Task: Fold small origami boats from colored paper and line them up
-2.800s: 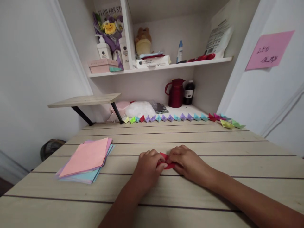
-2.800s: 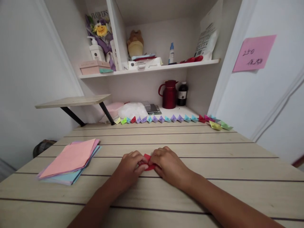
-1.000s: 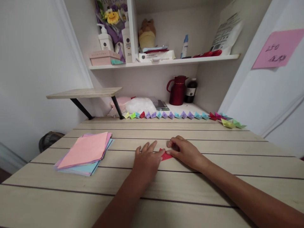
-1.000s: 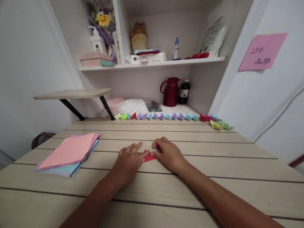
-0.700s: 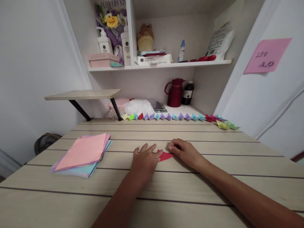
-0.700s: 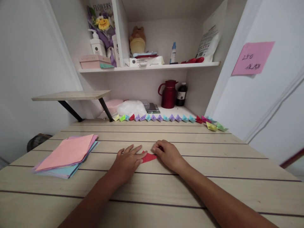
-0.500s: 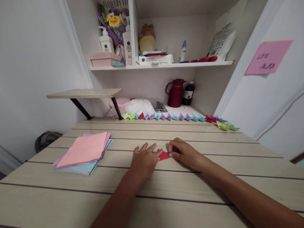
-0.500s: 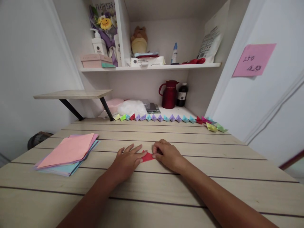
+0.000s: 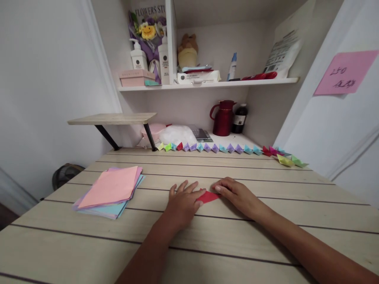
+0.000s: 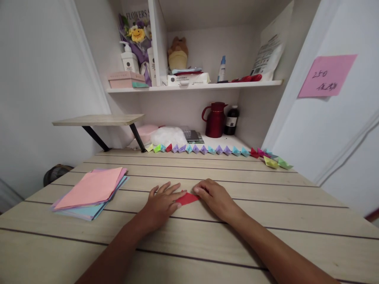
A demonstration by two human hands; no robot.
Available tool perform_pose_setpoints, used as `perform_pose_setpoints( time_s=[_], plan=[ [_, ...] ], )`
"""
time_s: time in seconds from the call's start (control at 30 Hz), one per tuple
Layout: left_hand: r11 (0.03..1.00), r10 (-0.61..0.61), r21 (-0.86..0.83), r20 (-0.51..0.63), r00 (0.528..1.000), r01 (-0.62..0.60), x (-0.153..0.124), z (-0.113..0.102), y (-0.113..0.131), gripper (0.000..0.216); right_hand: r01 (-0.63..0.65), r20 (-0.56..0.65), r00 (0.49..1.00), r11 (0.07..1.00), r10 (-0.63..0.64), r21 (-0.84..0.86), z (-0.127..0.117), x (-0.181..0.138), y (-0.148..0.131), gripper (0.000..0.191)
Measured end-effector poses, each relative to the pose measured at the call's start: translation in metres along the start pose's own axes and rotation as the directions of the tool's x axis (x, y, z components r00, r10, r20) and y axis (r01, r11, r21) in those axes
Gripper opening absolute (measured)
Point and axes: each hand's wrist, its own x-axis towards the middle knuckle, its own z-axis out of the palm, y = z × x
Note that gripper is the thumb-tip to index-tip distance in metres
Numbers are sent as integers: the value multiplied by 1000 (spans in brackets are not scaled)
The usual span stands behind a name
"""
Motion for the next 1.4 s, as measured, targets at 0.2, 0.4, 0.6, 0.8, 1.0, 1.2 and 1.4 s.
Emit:
perform_pose_setpoints(
  time_s=[0.2,0.4,0.6,0.8,1.0,1.2,1.4],
  plan=[
    [993,-56,-113,-106,993,44,1,2,-3,53,-12,-13,1000,989,10,-146,7,3,0,6],
    [987,-78,-153,-204,976,47,3,8,1,31,-15,-28,1000,994,12,-104,7,3,2,20],
    [978,-119,-198,-259,958,68,8,11,3,22,-58,-47,997,995,55,-85,12,5,-1,27],
    [970,-126,-234,-253,959,66,8,11,6,19,-92,-55,994,995,90,-24,15,6,-5,26],
    [965,-76,-263,-236,969,11,6,7,11,14,-89,16,996,972,88,219,10,8,0,11],
    [908,-13,-409,-250,968,-93,7,9,14,15,-134,89,991,843,102,521,9,5,-4,20],
    [573,-173,-813,-238,956,-99,12,11,17,16,-185,58,971,579,231,794,7,3,-16,42]
  ],
)
